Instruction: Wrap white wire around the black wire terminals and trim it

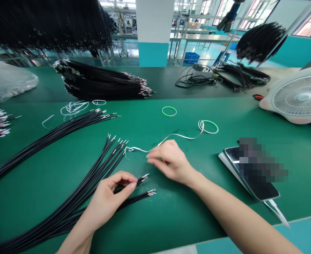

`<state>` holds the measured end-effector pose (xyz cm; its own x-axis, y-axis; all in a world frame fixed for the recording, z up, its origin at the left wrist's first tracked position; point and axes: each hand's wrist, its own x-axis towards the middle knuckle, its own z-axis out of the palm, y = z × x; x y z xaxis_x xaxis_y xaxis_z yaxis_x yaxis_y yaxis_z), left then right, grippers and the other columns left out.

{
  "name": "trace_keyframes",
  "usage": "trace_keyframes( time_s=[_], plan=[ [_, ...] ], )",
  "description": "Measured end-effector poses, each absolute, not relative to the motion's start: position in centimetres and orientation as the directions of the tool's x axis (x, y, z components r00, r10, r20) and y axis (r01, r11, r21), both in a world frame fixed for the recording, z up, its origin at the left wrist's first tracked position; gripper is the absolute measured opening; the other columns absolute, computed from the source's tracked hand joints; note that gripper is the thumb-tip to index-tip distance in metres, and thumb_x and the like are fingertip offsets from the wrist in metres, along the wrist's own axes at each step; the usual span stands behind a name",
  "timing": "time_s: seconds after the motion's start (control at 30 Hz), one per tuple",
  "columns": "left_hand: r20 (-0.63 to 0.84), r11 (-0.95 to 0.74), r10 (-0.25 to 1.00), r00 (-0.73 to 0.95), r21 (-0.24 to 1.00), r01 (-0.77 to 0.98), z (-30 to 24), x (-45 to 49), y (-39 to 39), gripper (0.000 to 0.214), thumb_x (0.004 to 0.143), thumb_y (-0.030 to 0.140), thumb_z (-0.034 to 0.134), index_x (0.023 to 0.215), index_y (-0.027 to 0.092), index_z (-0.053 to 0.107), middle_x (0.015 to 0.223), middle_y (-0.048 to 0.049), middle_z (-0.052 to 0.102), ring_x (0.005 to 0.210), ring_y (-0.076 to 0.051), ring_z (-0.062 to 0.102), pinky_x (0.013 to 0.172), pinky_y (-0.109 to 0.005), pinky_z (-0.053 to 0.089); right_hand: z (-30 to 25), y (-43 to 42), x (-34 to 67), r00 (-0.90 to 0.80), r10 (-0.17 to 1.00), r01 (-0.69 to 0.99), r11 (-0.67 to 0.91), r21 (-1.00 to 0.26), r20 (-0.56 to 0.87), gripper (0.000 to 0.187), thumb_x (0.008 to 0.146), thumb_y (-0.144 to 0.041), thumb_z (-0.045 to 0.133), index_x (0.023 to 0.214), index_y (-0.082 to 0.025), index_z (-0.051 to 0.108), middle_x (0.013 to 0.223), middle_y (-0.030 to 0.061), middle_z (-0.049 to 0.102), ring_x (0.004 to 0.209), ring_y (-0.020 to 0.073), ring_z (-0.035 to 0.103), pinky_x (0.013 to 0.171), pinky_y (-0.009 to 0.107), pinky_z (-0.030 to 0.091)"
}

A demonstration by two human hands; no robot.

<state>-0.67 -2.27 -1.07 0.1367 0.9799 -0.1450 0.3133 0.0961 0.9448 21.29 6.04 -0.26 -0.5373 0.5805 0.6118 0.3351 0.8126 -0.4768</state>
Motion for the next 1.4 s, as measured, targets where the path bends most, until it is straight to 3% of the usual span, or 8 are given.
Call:
trace_keyframes(
  time_s=[0.1, 0.3, 0.43, 0.57, 0.87, 0.97, 1.23, 1.4],
  plan=[
    [-0.111, 0.047, 0.981, 0.158, 0.932, 0.360, -1.8, -0.7, -2.1, 0.014, 0.086, 0.026, 0.056, 0.091, 0.018, 0.067, 0.110, -0.0044, 0.063, 0.098, -0.015, 0.059, 0.088, -0.028, 0.044, -0.1, 8.3, 22.1, -0.525, 0.695, 0.572, 0.715, -0.401, 0.491, 0.017, 0.091, -0.015, 0.051, 0.098, -0.019, 0.065, 0.102, 0.0064, 0.067, 0.096, 0.0204, 0.058, 0.087, 0.038, 0.035],
    [-0.188, 0.110, 0.956, 0.227, 0.941, 0.319, -3.0, -1.5, -1.6, 0.022, 0.088, 0.027, 0.050, 0.105, 0.016, 0.061, 0.102, -0.0074, 0.063, 0.092, -0.018, 0.061, 0.084, -0.032, 0.047, -1.5, 11.2, 21.3, -0.628, 0.719, 0.521, 0.674, -0.524, 0.300, 0.007, 0.082, -0.012, 0.059, 0.087, -0.016, 0.062, 0.086, 0.0033, 0.068, 0.086, 0.0171, 0.059, 0.099, 0.041, 0.032],
    [0.094, 0.085, 0.982, -0.162, 0.550, 0.831, -3.0, -2.5, -1.2, 0.016, 0.086, 0.022, 0.051, 0.095, 0.016, 0.063, 0.099, -0.0099, 0.061, 0.092, -0.025, 0.055, 0.081, -0.039, 0.042, -1.6, 10.6, 20.7, -0.402, 0.831, 0.571, 0.556, -0.603, 0.385, 0.009, 0.088, -0.023, 0.054, 0.090, -0.016, 0.060, 0.087, 0.0058, 0.068, 0.087, 0.0189, 0.061, 0.090, 0.040, 0.041],
    [0.211, 0.204, 0.949, -0.234, 0.152, 0.967, -2.9, -2.4, -1.4, 0.019, 0.089, 0.018, 0.045, 0.097, 0.013, 0.061, 0.089, -0.0131, 0.060, 0.086, -0.029, 0.053, 0.075, -0.039, 0.039, -1.0, 8.2, 20.1, -0.253, 0.948, 0.338, 0.273, -0.901, 0.193, 0.019, 0.085, -0.031, 0.057, 0.094, -0.014, 0.058, 0.086, 0.0070, 0.068, 0.078, 0.0163, 0.064, 0.073, 0.030, 0.048],
    [0.187, 0.111, 0.976, -0.115, 0.035, 0.993, -2.7, -2.8, -0.4, 0.019, 0.090, 0.017, 0.041, 0.087, 0.013, 0.059, 0.084, -0.0147, 0.060, 0.080, -0.030, 0.054, 0.067, -0.036, 0.035, -1.3, 4.6, 17.9, -0.322, 0.947, 0.182, 0.047, -0.982, -0.014, 0.030, 0.082, -0.031, 0.062, 0.108, -0.018, 0.067, 0.080, 0.0023, 0.066, 0.072, 0.0139, 0.057, 0.068, 0.027, 0.043],
    [0.137, 0.116, 0.982, -0.134, 0.130, 0.985, -2.5, -3.2, 0.5, 0.019, 0.091, 0.018, 0.039, 0.082, 0.014, 0.056, 0.086, -0.0152, 0.060, 0.081, -0.031, 0.056, 0.069, -0.037, 0.035, -1.5, 4.5, 17.5, -0.340, 0.940, 0.188, 0.045, -0.981, -0.022, 0.028, 0.082, -0.030, 0.063, 0.106, -0.018, 0.069, 0.078, 0.0020, 0.065, 0.070, 0.0137, 0.055, 0.067, 0.027, 0.042],
    [-0.071, 0.081, 0.997, -0.038, 0.857, 0.509, -1.8, -2.2, 0.3, 0.030, 0.093, 0.038, 0.043, 0.112, 0.017, 0.049, 0.085, -0.0040, 0.059, 0.074, -0.016, 0.058, 0.065, -0.026, 0.042, -1.8, 3.9, 16.7, -0.363, 0.930, 0.112, -0.010, -0.994, -0.051, 0.025, 0.083, -0.032, 0.062, 0.100, -0.015, 0.069, 0.089, 0.0057, 0.069, 0.080, 0.0166, 0.062, 0.076, 0.029, 0.047],
    [-0.050, 0.051, 0.999, -0.015, 0.922, 0.385, -1.9, -1.3, -0.2, 0.038, 0.091, 0.047, 0.047, 0.105, 0.015, 0.061, 0.078, -0.0026, 0.054, 0.063, -0.012, 0.050, 0.056, -0.023, 0.038, -1.8, 3.5, 16.2, -0.340, 0.939, 0.028, -0.049, -0.998, -0.055, 0.035, 0.082, -0.030, 0.063, 0.114, -0.016, 0.062, 0.079, 0.0032, 0.068, 0.076, 0.0160, 0.064, 0.078, 0.031, 0.050]
  ],
)
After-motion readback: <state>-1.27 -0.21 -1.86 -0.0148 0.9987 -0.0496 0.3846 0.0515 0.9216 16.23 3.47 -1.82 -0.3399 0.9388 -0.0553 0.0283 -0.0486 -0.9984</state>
